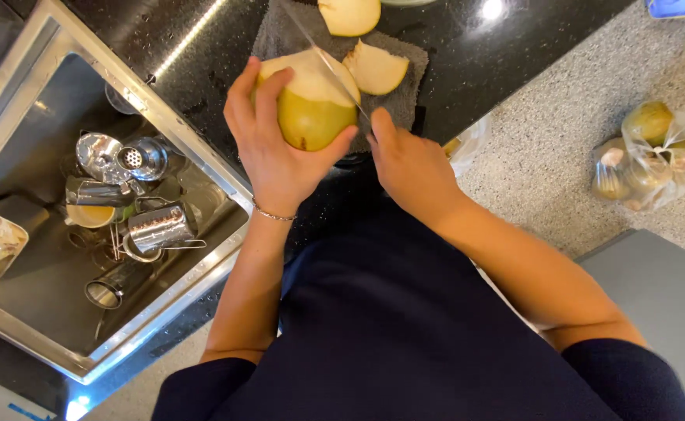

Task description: The person takes a young coconut from a plastic bag on the floor, sits at the counter, and uses a cleaver to chop and trim the husk off the top of the coconut, rotating it and cutting off pieces. They then rinse the trimmed coconut under the tap at the sink.

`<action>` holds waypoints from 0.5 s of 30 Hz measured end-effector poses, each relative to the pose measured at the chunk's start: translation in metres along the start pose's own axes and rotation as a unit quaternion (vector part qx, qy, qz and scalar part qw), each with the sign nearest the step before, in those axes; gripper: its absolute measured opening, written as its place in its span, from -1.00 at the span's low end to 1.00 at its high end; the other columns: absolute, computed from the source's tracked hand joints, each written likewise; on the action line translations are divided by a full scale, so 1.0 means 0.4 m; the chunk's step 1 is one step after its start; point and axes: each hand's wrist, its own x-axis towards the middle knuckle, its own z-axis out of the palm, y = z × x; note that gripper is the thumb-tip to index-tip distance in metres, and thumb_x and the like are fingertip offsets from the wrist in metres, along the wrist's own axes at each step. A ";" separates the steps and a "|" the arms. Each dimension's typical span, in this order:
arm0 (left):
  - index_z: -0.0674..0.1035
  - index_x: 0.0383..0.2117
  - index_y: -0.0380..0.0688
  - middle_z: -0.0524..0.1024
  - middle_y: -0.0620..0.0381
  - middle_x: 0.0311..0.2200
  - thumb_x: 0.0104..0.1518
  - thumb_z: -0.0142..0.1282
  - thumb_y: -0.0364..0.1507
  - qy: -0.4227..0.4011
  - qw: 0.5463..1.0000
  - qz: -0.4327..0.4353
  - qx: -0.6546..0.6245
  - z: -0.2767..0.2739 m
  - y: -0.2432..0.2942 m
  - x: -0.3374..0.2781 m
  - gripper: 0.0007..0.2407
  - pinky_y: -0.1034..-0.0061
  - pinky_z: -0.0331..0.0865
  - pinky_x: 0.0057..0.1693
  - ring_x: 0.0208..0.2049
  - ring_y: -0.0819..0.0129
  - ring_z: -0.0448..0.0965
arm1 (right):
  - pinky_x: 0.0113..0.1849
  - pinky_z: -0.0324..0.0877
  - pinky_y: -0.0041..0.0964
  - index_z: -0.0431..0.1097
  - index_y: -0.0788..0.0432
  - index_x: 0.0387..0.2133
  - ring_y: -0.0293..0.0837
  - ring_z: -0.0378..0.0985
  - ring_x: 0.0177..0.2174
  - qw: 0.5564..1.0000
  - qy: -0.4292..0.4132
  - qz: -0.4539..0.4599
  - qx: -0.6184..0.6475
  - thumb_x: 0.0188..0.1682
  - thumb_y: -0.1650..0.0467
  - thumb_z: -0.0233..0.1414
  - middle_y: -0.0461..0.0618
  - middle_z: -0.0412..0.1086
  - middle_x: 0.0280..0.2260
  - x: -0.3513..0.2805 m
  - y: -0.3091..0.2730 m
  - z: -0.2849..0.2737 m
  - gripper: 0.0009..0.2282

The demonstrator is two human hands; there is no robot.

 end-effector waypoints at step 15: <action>0.44 0.18 -0.03 0.26 -0.11 0.28 -0.03 0.60 -0.16 -0.035 0.996 0.002 -0.084 -0.024 -0.045 0.029 -0.34 0.13 0.33 0.41 0.30 -0.06 0.33 | -0.51 0.39 0.14 0.16 0.19 -0.15 0.24 0.52 -0.55 1.000 0.013 -0.014 -0.011 0.18 0.36 -0.02 0.15 0.44 -0.55 -0.003 0.016 0.036 -0.83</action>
